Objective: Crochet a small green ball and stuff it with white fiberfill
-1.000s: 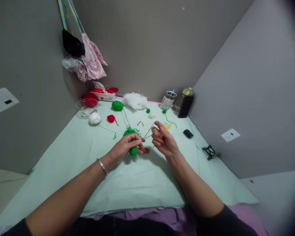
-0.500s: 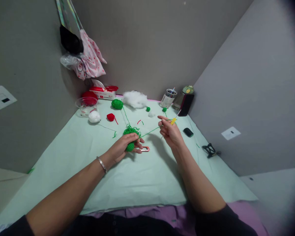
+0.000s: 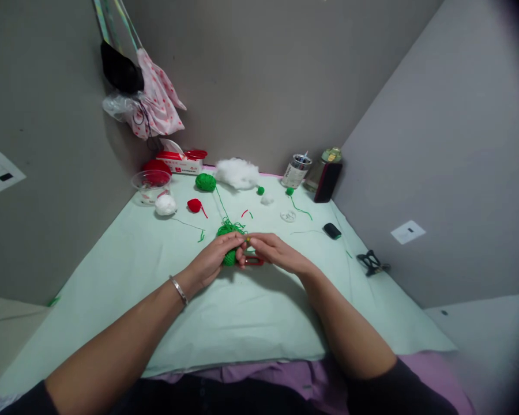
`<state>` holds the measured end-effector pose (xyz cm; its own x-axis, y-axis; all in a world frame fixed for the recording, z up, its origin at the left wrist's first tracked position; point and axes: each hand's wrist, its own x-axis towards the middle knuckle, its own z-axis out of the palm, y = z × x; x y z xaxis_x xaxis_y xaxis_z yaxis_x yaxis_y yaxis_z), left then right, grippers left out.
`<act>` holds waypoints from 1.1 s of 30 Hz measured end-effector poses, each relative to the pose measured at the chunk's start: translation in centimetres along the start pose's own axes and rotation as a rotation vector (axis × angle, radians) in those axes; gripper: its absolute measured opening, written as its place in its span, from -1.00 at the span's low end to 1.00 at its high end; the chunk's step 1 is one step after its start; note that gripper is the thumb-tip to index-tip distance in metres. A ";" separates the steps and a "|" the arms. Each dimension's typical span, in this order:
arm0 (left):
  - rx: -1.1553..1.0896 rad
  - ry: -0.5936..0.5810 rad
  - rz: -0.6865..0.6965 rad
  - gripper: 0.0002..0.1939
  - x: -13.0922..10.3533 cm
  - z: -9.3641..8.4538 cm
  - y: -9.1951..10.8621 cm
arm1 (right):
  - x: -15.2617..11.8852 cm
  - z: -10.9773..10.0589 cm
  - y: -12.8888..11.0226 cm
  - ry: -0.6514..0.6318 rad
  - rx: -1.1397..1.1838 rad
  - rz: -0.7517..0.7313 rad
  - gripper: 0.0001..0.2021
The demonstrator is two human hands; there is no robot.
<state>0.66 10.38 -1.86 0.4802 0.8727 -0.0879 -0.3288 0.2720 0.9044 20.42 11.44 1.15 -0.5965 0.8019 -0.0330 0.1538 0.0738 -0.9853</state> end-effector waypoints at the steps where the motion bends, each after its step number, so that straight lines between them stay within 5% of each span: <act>1: 0.009 -0.003 0.005 -0.73 0.0 0.0 0.1 | 0.0 -0.1 0.0 -0.094 0.007 0.030 -0.58; 3: 0.027 -0.012 0.003 -0.73 0.1 0.0 0.1 | 0.0 -0.7 0.0 -0.144 0.044 0.080 -0.64; 9: 0.099 -0.038 -0.022 -0.69 0.1 -0.3 -0.1 | 0.2 -2.2 0.8 0.034 0.187 0.101 -0.62; 19: 0.117 0.029 -0.001 -0.79 0.2 -0.1 -0.2 | 0.4 -0.1 0.8 0.065 0.376 0.146 -0.66; 24: 0.068 -0.020 -0.061 -0.81 0.4 -0.4 -0.5 | 0.6 0.4 1.2 0.099 0.460 0.169 -0.68; 33: -0.133 -0.071 -0.148 -0.70 0.7 -0.9 -0.8 | 0.3 -1.8 1.3 0.163 0.572 0.123 -0.70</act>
<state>0.50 11.12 -2.98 0.5858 0.7898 -0.1817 -0.3530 0.4504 0.8200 21.83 12.84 0.12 -0.4663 0.8679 -0.1712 -0.2602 -0.3194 -0.9112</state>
